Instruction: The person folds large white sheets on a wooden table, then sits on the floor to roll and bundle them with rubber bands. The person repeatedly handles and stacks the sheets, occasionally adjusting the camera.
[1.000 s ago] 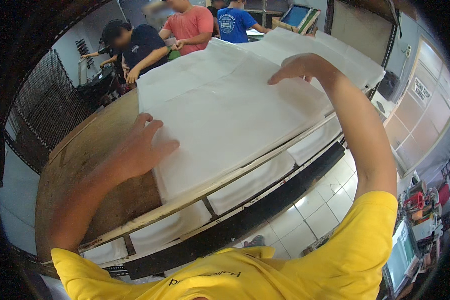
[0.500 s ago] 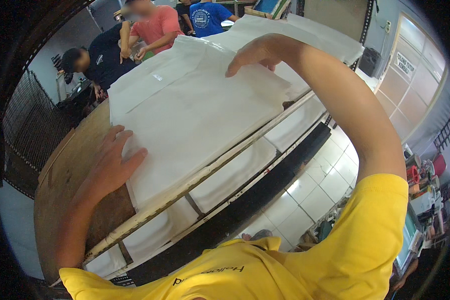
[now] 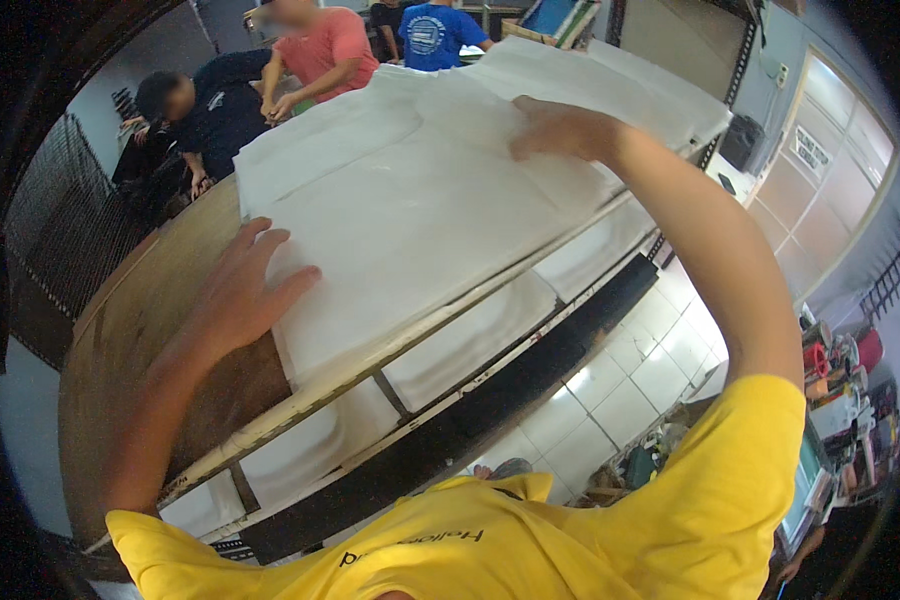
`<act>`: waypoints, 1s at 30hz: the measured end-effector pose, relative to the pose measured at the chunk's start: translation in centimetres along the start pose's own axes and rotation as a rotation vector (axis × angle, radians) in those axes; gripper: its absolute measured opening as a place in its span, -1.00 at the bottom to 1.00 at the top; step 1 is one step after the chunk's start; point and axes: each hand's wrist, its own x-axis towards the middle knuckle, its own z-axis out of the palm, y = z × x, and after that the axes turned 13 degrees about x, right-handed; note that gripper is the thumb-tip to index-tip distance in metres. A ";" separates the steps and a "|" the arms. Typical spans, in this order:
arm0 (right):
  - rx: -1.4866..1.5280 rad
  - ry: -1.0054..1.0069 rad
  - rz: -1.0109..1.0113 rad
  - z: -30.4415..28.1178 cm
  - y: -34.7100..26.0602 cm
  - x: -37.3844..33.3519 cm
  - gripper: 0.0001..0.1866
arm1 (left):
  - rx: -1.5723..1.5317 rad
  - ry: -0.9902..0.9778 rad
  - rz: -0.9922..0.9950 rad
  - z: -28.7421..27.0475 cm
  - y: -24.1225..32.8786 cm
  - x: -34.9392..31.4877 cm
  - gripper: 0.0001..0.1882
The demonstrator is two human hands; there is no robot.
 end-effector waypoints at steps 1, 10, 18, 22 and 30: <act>-0.105 0.088 -0.072 -0.3 0.7 -0.6 -0.03 | 0.000 0.044 0.015 0.1 -0.1 0.3 -0.25; 0.334 0.523 -0.654 0.6 -1.8 -10.9 -0.25 | -1.034 0.189 -0.294 1.3 -2.9 1.2 -0.09; 0.671 0.506 -0.509 -1.2 -2.8 -10.1 -0.33 | -1.606 0.038 -0.225 1.2 -2.9 1.5 -0.28; 0.704 0.468 -0.370 -1.2 -3.9 -6.6 -0.29 | -1.406 0.174 -0.215 0.5 -4.2 2.2 -0.31; 0.735 0.143 -0.424 -3.0 -7.3 7.8 -0.33 | -1.027 0.326 -0.377 -2.6 -12.0 12.6 -0.01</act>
